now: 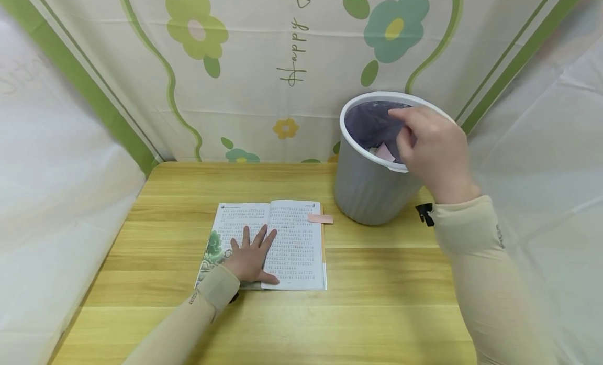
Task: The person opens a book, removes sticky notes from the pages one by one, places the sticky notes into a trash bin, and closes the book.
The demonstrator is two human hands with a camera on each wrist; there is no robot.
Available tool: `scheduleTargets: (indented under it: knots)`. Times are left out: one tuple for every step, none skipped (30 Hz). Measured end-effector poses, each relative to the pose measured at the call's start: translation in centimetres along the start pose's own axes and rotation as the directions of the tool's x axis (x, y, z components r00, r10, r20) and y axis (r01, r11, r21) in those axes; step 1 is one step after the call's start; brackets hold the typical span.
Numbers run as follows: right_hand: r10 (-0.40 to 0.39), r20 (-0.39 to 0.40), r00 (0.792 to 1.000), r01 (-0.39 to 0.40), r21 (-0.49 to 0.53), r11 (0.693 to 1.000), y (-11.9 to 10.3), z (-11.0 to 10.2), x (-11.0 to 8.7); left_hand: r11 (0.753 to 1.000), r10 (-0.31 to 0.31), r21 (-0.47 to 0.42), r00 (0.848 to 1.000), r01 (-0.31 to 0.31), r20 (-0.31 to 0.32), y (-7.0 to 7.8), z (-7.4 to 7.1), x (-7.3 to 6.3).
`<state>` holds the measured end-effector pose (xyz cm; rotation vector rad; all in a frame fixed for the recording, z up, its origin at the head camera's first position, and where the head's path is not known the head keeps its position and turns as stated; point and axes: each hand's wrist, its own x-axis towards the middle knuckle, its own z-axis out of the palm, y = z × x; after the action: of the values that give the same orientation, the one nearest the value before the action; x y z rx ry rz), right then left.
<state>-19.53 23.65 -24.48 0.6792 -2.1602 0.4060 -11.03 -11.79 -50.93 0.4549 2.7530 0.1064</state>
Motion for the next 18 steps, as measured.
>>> scheduleTargets:
  knots:
    - [-0.001, -0.032, 0.999, 0.001, 0.012, 1.0, -0.6, 0.0, -0.1, 1.0, 0.0, 0.001, 1.0, 0.0, -0.001, 0.0, 0.0, 0.0]
    - [-0.003, -0.057, 0.998, 0.004, 0.02, 1.0, -1.1, -0.1, -0.4, 1.0, -0.001, 0.001, 1.0, 0.001, -0.001, 0.0, 0.1, 0.1]
    - [-0.003, -0.077, 0.997, 0.006, 0.031, 1.0, -1.5, -0.1, -0.6, 1.0, -0.001, 0.001, 1.0, 0.001, -0.002, 0.0, 0.1, 0.1]
    - [-0.009, -0.093, 0.996, 0.013, 0.042, 0.999, -1.9, -0.1, -0.8, 1.0, -0.002, 0.0, 1.0, 0.002, -0.001, 0.0, 0.1, 0.1]
    - [-0.013, -0.109, 0.994, 0.02, 0.058, 0.998, -2.3, 0.0, -1.0, 1.0, -0.003, 0.001, 1.0, 0.003, -0.001, 0.0, 0.0, 0.1]
    - [-0.016, -0.118, 0.993, 0.025, 0.074, 0.997, -2.6, 0.0, -1.2, 1.0, -0.004, 0.002, 1.0, 0.004, 0.0, 0.0, 0.0, 0.1]
    - [-0.021, -0.124, 0.992, 0.031, 0.083, 0.996, -2.9, 0.1, -1.5, 1.0, -0.005, 0.003, 1.0, 0.005, 0.002, 0.0, -0.1, 0.1]
    - [-0.028, -0.12, 0.992, 0.039, 0.093, 0.995, -3.0, 0.2, -1.8, 1.0, -0.005, 0.003, 1.0, 0.005, 0.003, 0.0, -0.1, 0.0]
    - [-0.035, -0.116, 0.993, 0.047, 0.102, 0.994, -3.3, 0.3, -2.0, 1.0, -0.004, 0.002, 1.0, 0.004, 0.004, 0.0, -0.2, 0.0]
    - [-0.041, -0.112, 0.993, 0.054, 0.107, 0.993, -3.5, 0.4, -2.3, 1.0, -0.005, 0.001, 1.0, 0.005, 0.006, 0.1, -0.2, 0.0]
    - [-0.048, -0.103, 0.994, 0.059, 0.106, 0.993, -3.6, 0.5, -2.5, 1.0, -0.004, -0.001, 1.0, 0.004, 0.006, 0.1, -0.2, 0.0]
    - [-0.054, -0.094, 0.994, 0.064, 0.107, 0.992, -3.8, 0.6, -2.8, 1.0, -0.004, -0.003, 1.0, 0.004, 0.008, 0.1, -0.2, 0.0]
    - [-0.059, -0.09, 0.994, 0.068, 0.108, 0.992, -3.9, 0.8, -3.1, 1.0, -0.005, -0.005, 1.0, 0.005, 0.01, 0.1, -0.2, 0.0]
    - [-0.063, -0.083, 0.995, 0.072, 0.109, 0.991, -4.1, 1.0, -3.3, 1.0, -0.005, -0.006, 1.0, 0.006, 0.012, 0.1, -0.1, 0.0]
    - [-0.065, -0.08, 0.995, 0.074, 0.113, 0.991, -4.2, 1.2, -3.6, 1.0, -0.006, -0.006, 1.0, 0.006, 0.014, 0.1, -0.1, 0.0]
    - [-0.068, -0.079, 0.995, 0.077, 0.118, 0.99, -4.4, 1.4, -4.0, 1.0, -0.008, -0.006, 1.0, 0.008, 0.018, 0.1, -0.1, 0.1]
    - [-0.071, -0.08, 0.994, 0.081, 0.127, 0.989, -4.5, 1.7, -4.3, 1.0, -0.008, -0.006, 1.0, 0.008, 0.019, 0.1, -0.1, 0.1]
    - [-0.075, -0.079, 0.994, 0.086, 0.145, 0.986, -4.6, 2.0, -4.7, 1.0, -0.008, -0.006, 1.0, 0.008, 0.021, 0.1, -0.1, 0.1]
